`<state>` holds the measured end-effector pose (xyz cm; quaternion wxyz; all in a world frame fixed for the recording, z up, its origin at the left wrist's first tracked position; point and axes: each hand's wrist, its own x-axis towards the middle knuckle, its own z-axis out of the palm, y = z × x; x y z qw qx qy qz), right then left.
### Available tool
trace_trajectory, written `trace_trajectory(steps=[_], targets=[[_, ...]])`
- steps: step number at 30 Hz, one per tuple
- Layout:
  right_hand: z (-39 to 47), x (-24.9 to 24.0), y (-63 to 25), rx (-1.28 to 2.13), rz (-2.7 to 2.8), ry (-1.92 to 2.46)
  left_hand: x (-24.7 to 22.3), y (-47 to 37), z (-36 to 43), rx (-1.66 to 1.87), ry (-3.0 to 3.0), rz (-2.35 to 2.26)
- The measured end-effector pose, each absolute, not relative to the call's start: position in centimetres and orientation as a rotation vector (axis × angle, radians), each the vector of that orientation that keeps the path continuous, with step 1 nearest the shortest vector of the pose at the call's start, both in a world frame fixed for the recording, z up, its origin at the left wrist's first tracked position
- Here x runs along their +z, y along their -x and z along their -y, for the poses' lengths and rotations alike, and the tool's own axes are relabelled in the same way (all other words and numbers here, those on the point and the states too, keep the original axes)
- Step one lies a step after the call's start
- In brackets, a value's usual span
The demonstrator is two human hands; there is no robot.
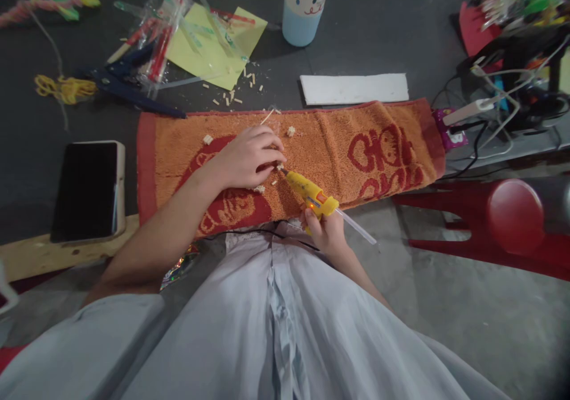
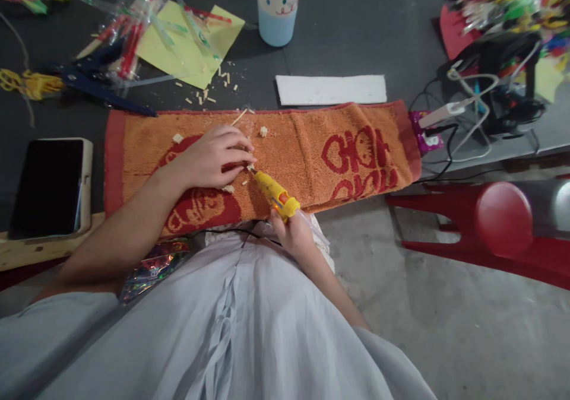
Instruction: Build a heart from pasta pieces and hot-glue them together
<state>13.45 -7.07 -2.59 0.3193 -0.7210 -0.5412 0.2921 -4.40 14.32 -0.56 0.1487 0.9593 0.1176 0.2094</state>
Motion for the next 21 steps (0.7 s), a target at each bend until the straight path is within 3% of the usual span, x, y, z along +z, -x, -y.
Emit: trace_trajectory(steps=[21], targets=[[6.79,-1.96,-13.25,0.737,1.429,1.938,-0.78,4.38,-14.35,0.587,-2.739,-0.362]])
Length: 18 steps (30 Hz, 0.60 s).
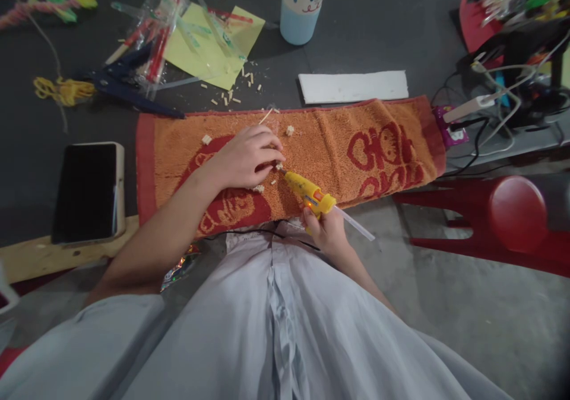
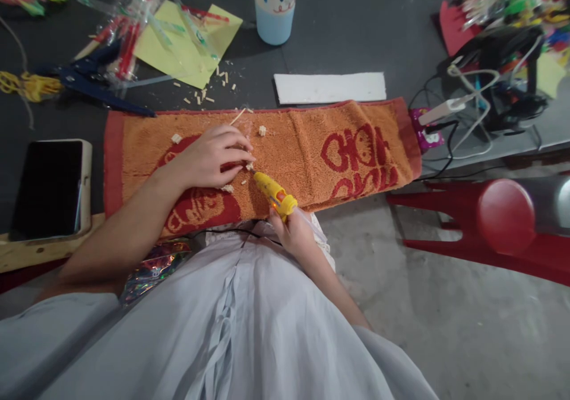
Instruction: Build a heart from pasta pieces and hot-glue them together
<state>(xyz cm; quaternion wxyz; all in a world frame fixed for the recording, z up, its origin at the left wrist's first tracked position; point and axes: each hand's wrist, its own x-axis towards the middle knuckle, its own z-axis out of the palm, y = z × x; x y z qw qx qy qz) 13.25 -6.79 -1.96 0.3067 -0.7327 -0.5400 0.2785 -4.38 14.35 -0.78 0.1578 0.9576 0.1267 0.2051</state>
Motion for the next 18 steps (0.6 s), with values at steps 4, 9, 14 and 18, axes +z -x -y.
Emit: trace_trajectory(steps=[4,9,14,18], targets=[[7.2,-1.8,-13.7,0.775,1.415,1.901,-0.8,4.4,-14.4,0.620,-2.740,-0.338],[7.4,-1.1,-15.6,0.708,1.367,1.863,-0.7,4.4,-14.4,0.609,-2.738,-0.346],[5.6,0.1,-18.4,0.322,1.350,2.014,-0.6,4.4,-14.4,0.599,-2.725,-0.342],[3.1,0.2,-21.2,0.070,1.577,2.068,-0.8,4.4,-14.4,0.607,-2.732,-0.337]])
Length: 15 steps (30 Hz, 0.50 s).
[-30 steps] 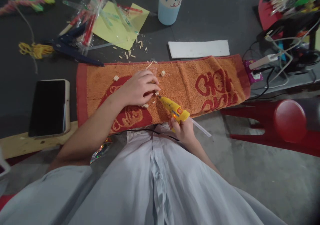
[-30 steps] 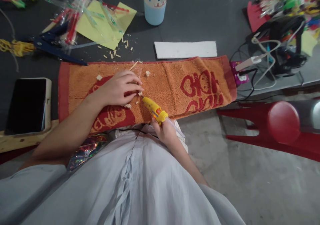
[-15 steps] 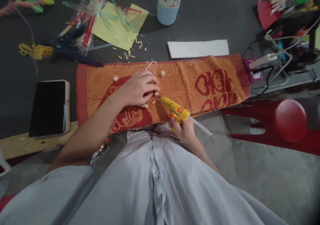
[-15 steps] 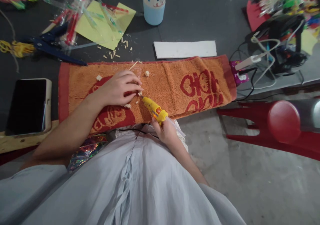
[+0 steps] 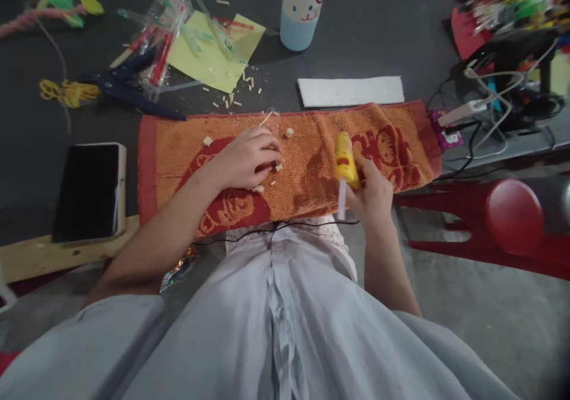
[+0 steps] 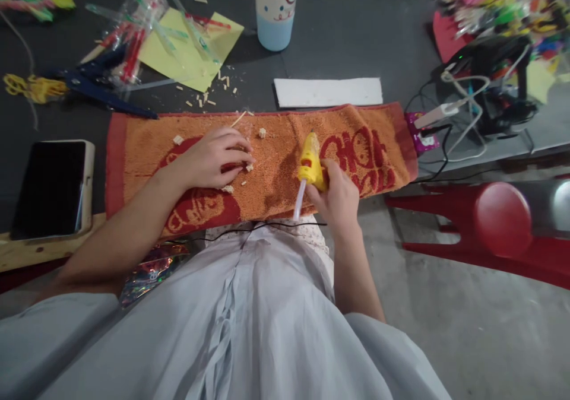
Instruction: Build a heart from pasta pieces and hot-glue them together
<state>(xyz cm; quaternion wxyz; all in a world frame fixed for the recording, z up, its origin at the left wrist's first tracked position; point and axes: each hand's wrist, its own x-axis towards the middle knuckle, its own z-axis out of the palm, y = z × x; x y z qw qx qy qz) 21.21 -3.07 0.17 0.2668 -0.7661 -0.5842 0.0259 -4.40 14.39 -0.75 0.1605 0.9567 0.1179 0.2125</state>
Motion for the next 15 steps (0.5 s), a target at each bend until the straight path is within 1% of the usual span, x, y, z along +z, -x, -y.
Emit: trace_trajectory(steps=[3,6,9,11,15], targets=[[1.4,-0.1,-23.2,-0.100,1.722,2.143,-0.9,4.5,-14.4,0.620,-2.751,-0.332],[0.6,0.5,-23.7,-0.107,1.929,2.101,-1.0,4.5,-14.4,0.641,-2.752,-0.320],[0.7,1.9,-21.5,-0.124,2.014,2.061,-1.0,4.4,-14.5,0.655,-2.745,-0.317],[0.7,2.6,-18.8,-0.069,2.046,1.975,-0.9,4.4,-14.4,0.650,-2.742,-0.322],[0.1,2.6,-13.5,0.207,2.307,1.768,-0.8,4.4,-14.3,0.609,-2.710,-0.334]])
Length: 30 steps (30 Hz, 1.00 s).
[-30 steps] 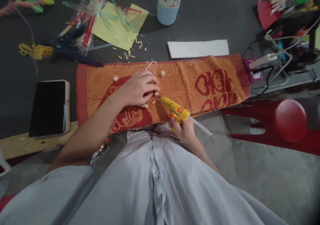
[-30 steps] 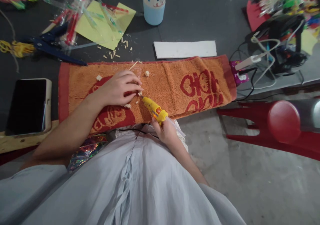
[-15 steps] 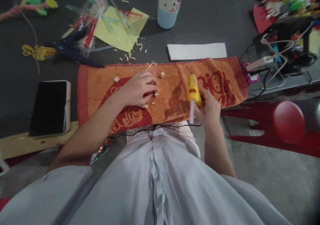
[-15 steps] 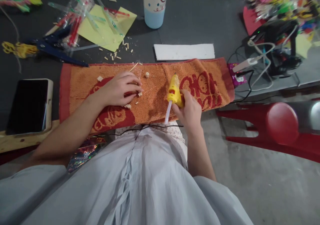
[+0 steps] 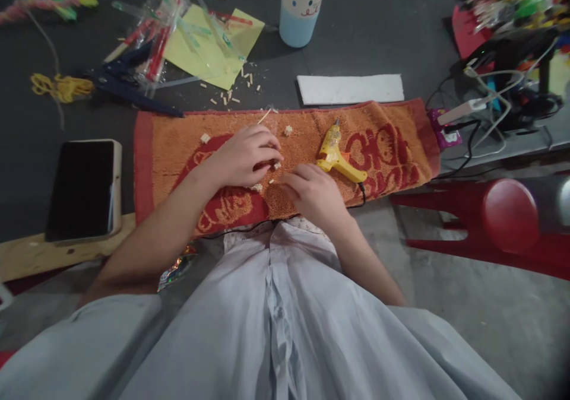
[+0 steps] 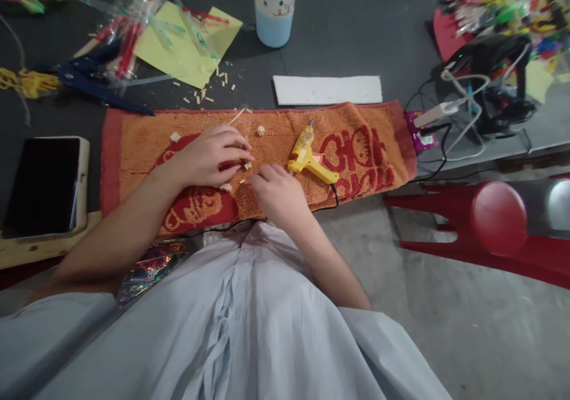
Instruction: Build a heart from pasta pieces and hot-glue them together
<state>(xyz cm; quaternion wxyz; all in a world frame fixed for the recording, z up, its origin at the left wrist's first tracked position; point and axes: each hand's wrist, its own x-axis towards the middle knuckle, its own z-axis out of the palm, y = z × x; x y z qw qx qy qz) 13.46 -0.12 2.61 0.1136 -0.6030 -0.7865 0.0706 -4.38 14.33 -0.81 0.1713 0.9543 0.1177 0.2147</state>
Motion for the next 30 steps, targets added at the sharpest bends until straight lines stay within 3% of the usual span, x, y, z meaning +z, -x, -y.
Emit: trace_trajectory(steps=[17,30], targets=[[-1.3,0.6,-11.8,0.475,2.127,1.801,-1.1,4.3,-14.3,0.599,-2.725,-0.359],[0.3,0.9,-12.6,1.027,0.954,1.332,-1.0,4.3,-14.2,0.619,-2.686,-0.337]])
